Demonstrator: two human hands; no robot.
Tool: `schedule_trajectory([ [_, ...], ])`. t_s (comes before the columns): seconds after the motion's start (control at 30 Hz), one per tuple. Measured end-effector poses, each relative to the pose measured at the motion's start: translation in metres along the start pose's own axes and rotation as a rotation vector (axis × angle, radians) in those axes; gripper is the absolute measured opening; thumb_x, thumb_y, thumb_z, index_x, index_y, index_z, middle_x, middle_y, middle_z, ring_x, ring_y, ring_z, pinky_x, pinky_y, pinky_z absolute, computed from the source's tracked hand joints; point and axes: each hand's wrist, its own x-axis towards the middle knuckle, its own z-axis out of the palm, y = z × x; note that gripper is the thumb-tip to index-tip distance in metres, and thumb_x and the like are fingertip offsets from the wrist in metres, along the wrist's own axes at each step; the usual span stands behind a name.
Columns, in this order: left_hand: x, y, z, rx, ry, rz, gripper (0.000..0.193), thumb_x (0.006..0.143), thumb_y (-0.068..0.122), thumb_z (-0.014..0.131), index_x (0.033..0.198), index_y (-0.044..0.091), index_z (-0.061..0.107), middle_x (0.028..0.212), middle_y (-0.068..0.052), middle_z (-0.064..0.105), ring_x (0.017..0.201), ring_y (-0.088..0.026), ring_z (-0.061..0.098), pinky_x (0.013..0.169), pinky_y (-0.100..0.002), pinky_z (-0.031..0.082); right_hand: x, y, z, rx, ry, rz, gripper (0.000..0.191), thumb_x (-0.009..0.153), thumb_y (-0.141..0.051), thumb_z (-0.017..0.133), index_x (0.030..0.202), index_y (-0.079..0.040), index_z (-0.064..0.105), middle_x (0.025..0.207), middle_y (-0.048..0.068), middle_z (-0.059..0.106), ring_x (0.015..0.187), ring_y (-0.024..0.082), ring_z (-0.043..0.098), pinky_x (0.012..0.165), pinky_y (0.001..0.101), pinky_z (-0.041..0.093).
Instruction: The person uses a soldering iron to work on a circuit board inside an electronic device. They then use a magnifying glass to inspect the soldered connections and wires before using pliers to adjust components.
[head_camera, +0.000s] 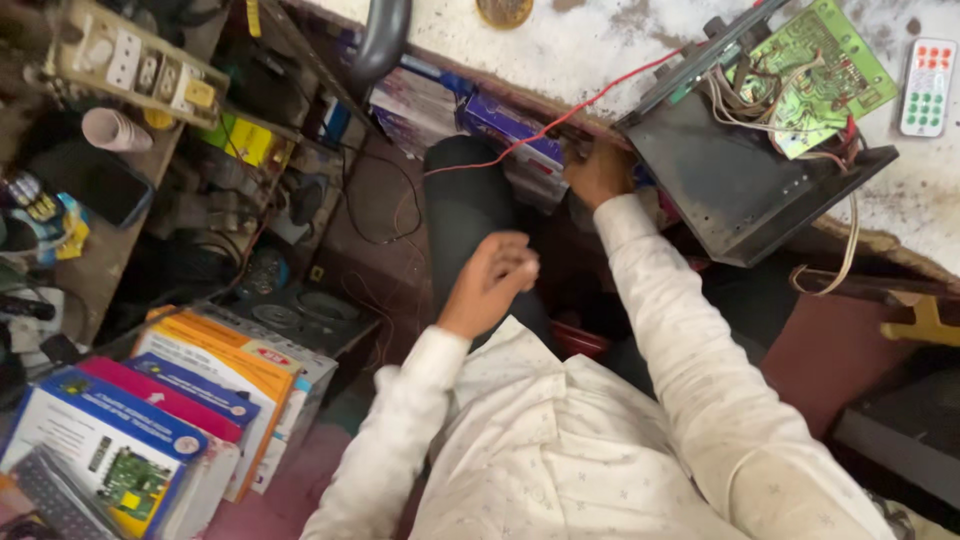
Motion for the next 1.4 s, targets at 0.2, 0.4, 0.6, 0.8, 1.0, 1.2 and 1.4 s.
schedule_trajectory([
  [0.2,0.066,-0.009,0.033,-0.9,0.045,-0.417,0.029,0.086,0.025,0.067,0.107,0.005,0.068,0.103,-0.01,0.071,0.089,-0.023,0.07,0.079,-0.039,0.058,-0.065,-0.03,-0.003,-0.003,0.148,-0.268,0.036,0.079,0.0,0.068,0.115,-0.001,0.063,0.111,0.022,0.063,0.107,0.045,0.056,0.094,0.0517,0.046],
  [0.4,0.086,-0.004,0.041,-0.889,0.017,-0.282,0.022,0.094,0.029,0.076,0.104,0.012,0.068,0.093,-0.008,0.068,0.078,-0.024,0.06,0.07,-0.038,0.049,-0.088,-0.027,-0.006,0.043,0.117,-0.222,0.03,0.081,-0.002,0.068,0.111,-0.001,0.064,0.106,0.019,0.065,0.106,0.041,0.059,0.093,0.0487,0.049],
  [0.6,0.089,-0.004,0.034,-1.057,0.077,-0.324,0.047,0.082,0.05,0.077,0.106,0.012,0.063,0.095,-0.01,0.066,0.087,-0.032,0.066,0.085,-0.053,0.053,-0.092,-0.011,-0.013,0.091,0.115,-0.211,0.027,0.081,-0.006,0.072,0.107,0.0,0.065,0.106,0.019,0.066,0.106,0.039,0.06,0.089,0.0443,0.053],
  [0.8,0.079,-0.018,0.039,-0.722,0.285,-0.422,0.052,0.075,0.058,0.07,0.106,0.017,0.061,0.083,-0.009,0.056,0.08,-0.034,0.063,0.082,-0.064,0.053,-0.112,0.01,-0.016,-0.025,0.103,-0.304,0.027,0.079,-0.004,0.075,0.104,0.001,0.066,0.102,0.018,0.068,0.103,0.038,0.061,0.088,0.0461,0.053],
  [1.0,0.045,-0.046,0.045,-0.815,0.353,-0.416,0.044,0.08,0.052,0.064,0.102,0.014,0.062,0.086,-0.009,0.062,0.083,-0.03,0.065,0.085,-0.059,0.054,-0.148,0.031,-0.022,0.247,-0.118,-0.139,0.031,0.084,-0.001,0.064,0.115,0.001,0.067,0.112,0.018,0.067,0.097,0.029,0.072,0.076,0.0346,0.062],
  [1.2,0.042,-0.066,0.036,-0.887,0.259,-0.42,0.04,0.084,0.051,0.065,0.099,0.014,0.063,0.09,-0.009,0.064,0.09,-0.029,0.064,0.089,-0.056,0.053,-0.144,0.027,-0.022,0.086,0.075,-0.242,0.013,0.098,-0.006,0.07,0.109,0.0,0.071,0.104,0.015,0.076,0.094,0.026,0.076,0.082,0.036,0.059],
  [1.4,0.045,-0.069,0.034,-0.883,0.273,-0.439,0.074,0.074,0.079,0.058,0.12,0.021,0.061,0.112,-0.006,0.066,0.104,-0.026,0.063,0.092,-0.056,0.048,-0.092,0.002,-0.001,0.028,-0.17,-0.065,0.055,0.076,-0.028,0.089,0.114,0.004,0.064,0.073,0.014,0.067,0.062,0.024,0.064,0.058,0.0357,0.051],
])
